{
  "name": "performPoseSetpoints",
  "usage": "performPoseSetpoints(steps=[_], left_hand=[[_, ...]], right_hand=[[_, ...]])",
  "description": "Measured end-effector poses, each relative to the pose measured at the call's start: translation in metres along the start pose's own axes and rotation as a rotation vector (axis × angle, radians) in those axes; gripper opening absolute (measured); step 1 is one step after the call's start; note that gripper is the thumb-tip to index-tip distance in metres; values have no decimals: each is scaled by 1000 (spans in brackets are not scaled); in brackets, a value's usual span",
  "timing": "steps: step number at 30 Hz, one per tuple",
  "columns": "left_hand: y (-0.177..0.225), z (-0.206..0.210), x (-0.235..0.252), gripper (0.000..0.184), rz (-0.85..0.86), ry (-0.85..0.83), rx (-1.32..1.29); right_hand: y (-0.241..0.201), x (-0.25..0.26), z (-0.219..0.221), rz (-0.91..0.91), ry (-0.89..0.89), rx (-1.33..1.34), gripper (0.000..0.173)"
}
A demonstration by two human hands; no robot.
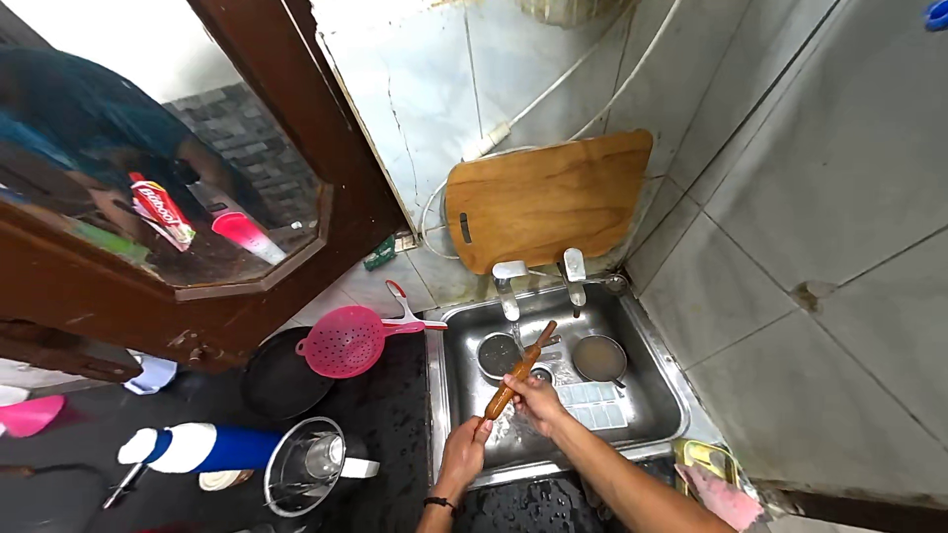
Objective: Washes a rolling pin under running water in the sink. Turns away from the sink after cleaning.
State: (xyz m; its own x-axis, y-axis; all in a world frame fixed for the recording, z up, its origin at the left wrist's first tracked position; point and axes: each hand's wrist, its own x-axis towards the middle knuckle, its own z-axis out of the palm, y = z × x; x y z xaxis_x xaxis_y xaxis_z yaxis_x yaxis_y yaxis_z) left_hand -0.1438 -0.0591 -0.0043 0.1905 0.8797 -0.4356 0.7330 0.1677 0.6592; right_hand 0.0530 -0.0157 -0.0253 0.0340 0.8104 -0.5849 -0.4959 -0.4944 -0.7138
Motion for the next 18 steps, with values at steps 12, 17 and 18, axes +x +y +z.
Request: performPoseSetpoints(steps=[12,17,18], left_hand=[[-15,-5,-51,42,-323,-331,-892],[-35,-22,-71,41,-272,-316,-788],[-39,-21,-74,40,-248,-301,-734]], right_hand=[[-10,23,5,-117,-153,538,29],[-9,15,18,-221,-92,459,13],[-8,14,24,-208,-45,447,14]])
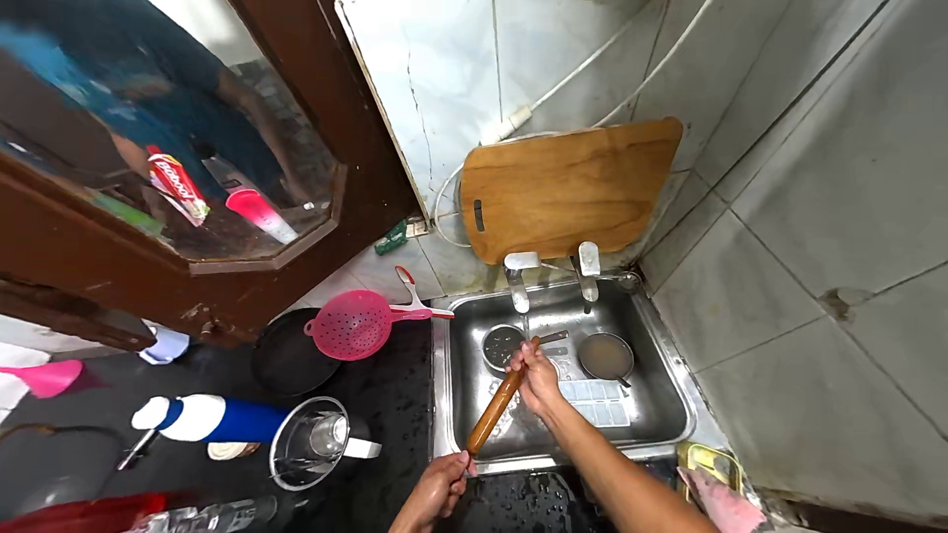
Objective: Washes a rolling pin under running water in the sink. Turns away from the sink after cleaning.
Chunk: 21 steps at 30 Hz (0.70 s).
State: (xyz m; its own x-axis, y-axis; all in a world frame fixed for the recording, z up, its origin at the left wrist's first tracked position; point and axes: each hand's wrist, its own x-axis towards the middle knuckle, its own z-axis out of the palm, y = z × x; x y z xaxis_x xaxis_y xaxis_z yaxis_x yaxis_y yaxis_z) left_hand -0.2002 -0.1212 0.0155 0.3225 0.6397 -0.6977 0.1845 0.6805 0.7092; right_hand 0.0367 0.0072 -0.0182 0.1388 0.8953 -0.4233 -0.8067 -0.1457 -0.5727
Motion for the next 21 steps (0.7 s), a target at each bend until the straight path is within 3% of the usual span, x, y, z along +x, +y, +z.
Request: performPoseSetpoints(steps=[3,5,7,10,14,18,21], left_hand=[[-12,-3,-2,38,34,39,86],[-14,-1,-1,39,20,65,74],[-9,2,0,42,-4,91,26],[4,4,-3,45,-41,119,-17],[11,3,-8,42,-45,79,37],[13,6,-11,42,-85,15,-12],[11,2,-11,43,-115,30,-102]], right_hand=[[5,1,12,120,175,-22,48],[7,6,8,162,199,-6,57],[9,9,5,130,146,-4,52],[11,-1,2,23,-2,-14,30],[11,0,11,13,156,-80,17],[-2,7,5,185,236,-59,52],[-14,9,-10,193,97,-98,53]])
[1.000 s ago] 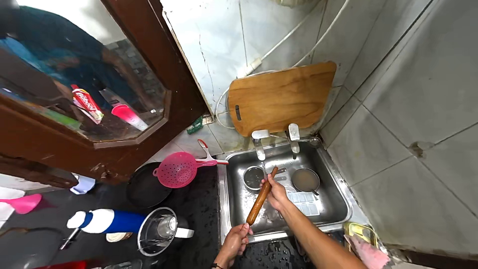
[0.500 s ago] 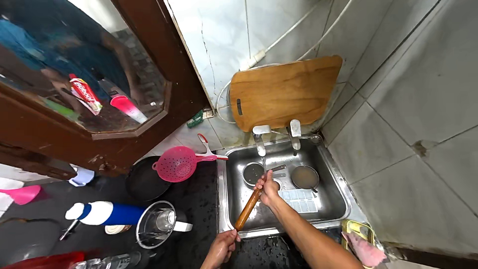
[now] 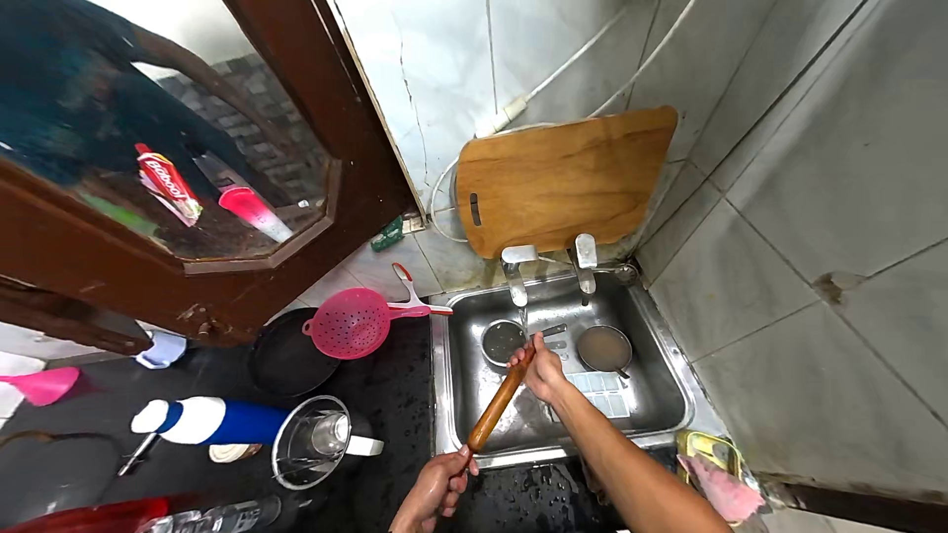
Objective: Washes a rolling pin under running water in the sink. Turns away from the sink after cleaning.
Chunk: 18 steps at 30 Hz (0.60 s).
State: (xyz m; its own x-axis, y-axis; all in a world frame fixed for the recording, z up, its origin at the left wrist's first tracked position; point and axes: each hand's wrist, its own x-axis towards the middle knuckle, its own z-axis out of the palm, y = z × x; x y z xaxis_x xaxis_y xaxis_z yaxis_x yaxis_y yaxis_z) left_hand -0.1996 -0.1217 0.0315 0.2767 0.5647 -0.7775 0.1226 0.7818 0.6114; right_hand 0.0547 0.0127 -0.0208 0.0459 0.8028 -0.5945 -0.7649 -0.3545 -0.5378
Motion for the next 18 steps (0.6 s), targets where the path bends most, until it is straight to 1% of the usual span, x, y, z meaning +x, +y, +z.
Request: performPoseSetpoints(steps=[1,3,6,8,10,11,12,13,14,16,18], left_hand=[[-1,-5,0,43,14,10,5],[-3,-16,1,37,88,83,102],[-8,-30,5,25,297,315,391],[-6,-33,8,29,380,464,593],[-5,-29,11,32,459,596,692],[-5,-27,14,32,504,658,715],[-4,-24,17,31,544,709,727],[-3,-19,19,31,579,748,729],[-2,-13,23,32,615,776,721],[0,1,30,33,660,793,698],[2,7,34,34,639,775,659]], right_hand=[[-7,-1,-6,-17,-49,-86,45],[-25,-2,-16,-37,-122,-368,24],[-47,-2,-23,-47,-209,-758,20],[-59,-3,-18,-66,-246,-967,20],[-66,-5,-8,-82,-243,-1148,22],[-67,-6,-3,-90,-226,-1186,23],[-66,-5,-1,-104,-191,-1150,25],[-62,-3,0,-122,-133,-1025,27],[-54,1,1,-145,-58,-833,30],[-34,6,4,-180,52,-430,29],[-19,1,8,-206,59,-172,26]])
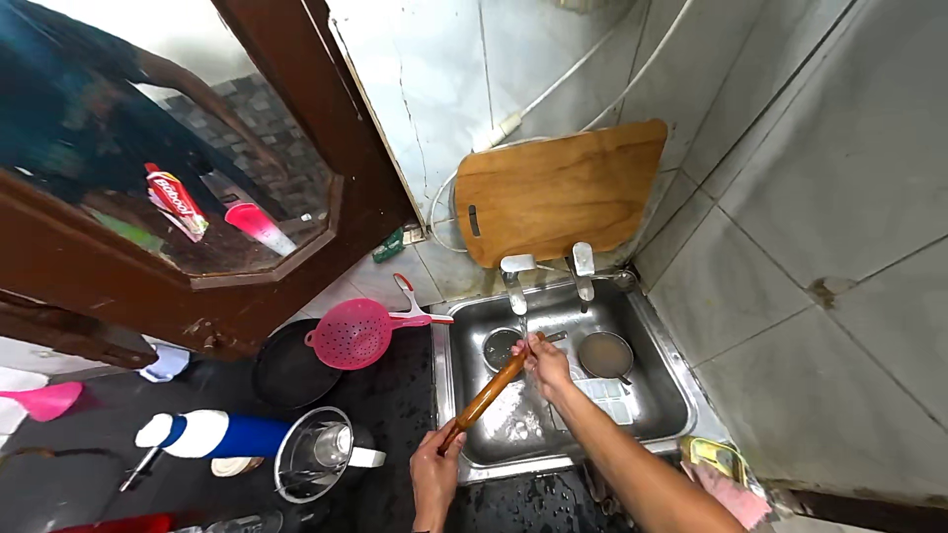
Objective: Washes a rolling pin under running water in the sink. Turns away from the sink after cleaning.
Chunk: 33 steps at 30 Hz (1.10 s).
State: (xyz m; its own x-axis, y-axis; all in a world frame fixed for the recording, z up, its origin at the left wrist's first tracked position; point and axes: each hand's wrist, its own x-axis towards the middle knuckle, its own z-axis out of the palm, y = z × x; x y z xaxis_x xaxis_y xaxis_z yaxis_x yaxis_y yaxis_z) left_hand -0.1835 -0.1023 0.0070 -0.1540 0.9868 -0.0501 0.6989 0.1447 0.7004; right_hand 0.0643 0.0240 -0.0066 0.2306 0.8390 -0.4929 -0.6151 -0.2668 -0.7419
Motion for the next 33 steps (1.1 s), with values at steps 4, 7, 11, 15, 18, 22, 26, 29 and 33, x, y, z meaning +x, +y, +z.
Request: performPoseSetpoints(steps=[4,7,11,15,18,22,26,29,33], left_hand=[[-9,-10,1,40,-109,-200,-112],[-10,-7,-3,42,-113,-308,-113],[-3,-9,-8,40,-107,-264,-46],[-3,-17,-9,33,-142,-265,-78],[-8,-28,-3,30,-154,-255,-89],[-8,-32,1,30,-74,-162,9],[-7,-24,1,31,35,-8,70],[-8,-26,4,30,22,-2,23],[-5,-27,4,28,-66,-83,-78]], right_hand=[[12,-15,-9,-15,-178,168,24],[11,-15,-16,-45,-212,134,32],[9,-12,-11,-77,-137,-48,36],[-6,-13,-13,-6,-124,-137,32],[-33,-8,-22,23,-297,-393,29],[-59,12,-27,17,-376,-859,25],[-60,10,-6,50,-261,-952,35],[-46,5,-4,70,-263,-477,32],[-37,-7,-12,82,-373,28,20]])
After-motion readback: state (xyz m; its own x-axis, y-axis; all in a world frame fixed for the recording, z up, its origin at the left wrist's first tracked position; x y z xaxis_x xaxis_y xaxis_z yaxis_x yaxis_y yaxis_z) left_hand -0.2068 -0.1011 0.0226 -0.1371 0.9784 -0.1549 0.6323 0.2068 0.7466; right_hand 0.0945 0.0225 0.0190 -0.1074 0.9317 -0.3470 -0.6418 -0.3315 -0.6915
